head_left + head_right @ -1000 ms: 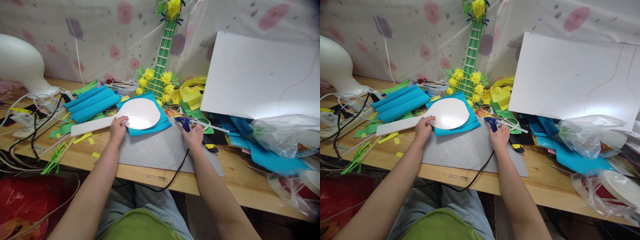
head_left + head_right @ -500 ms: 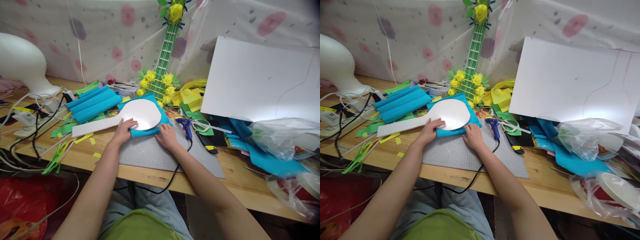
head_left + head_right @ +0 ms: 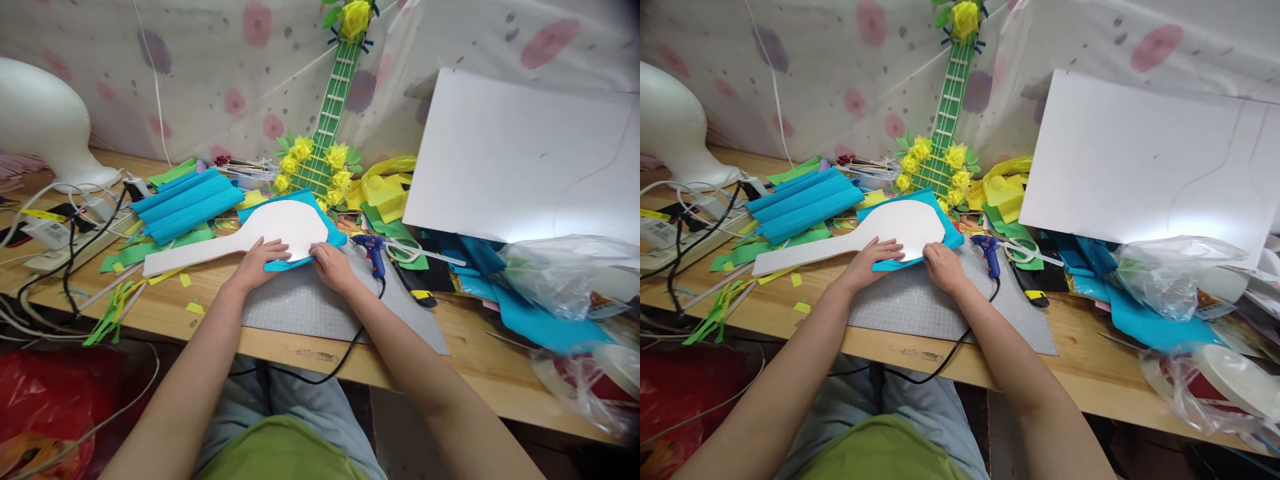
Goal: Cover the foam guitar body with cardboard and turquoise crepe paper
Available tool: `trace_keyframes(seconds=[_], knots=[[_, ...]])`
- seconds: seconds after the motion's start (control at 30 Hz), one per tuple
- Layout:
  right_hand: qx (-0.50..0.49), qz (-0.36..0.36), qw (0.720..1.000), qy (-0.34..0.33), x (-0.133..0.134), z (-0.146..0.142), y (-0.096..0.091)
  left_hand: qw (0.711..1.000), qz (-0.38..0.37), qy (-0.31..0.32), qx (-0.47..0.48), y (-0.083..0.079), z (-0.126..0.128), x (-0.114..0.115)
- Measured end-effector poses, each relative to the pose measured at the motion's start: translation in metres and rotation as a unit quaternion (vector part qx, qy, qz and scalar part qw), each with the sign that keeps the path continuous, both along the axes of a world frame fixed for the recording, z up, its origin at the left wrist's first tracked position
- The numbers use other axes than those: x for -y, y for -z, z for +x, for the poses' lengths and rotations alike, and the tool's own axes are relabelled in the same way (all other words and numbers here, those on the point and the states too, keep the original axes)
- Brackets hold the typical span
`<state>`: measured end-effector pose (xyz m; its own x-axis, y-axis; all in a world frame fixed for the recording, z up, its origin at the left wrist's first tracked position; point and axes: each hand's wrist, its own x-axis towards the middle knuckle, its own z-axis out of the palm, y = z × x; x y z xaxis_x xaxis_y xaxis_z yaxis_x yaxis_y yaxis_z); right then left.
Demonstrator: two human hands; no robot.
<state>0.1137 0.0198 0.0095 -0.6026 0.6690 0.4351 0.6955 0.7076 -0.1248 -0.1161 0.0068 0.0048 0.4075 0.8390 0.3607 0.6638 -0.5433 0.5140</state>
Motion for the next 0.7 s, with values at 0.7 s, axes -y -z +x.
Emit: trace_keyframes(seconds=[0.7], knots=[[0.1, -0.072, 0.989, 0.082, -0.01, -0.012, -0.03, 0.991, -0.055, -0.046, 0.111, 0.004, -0.002, -0.005]])
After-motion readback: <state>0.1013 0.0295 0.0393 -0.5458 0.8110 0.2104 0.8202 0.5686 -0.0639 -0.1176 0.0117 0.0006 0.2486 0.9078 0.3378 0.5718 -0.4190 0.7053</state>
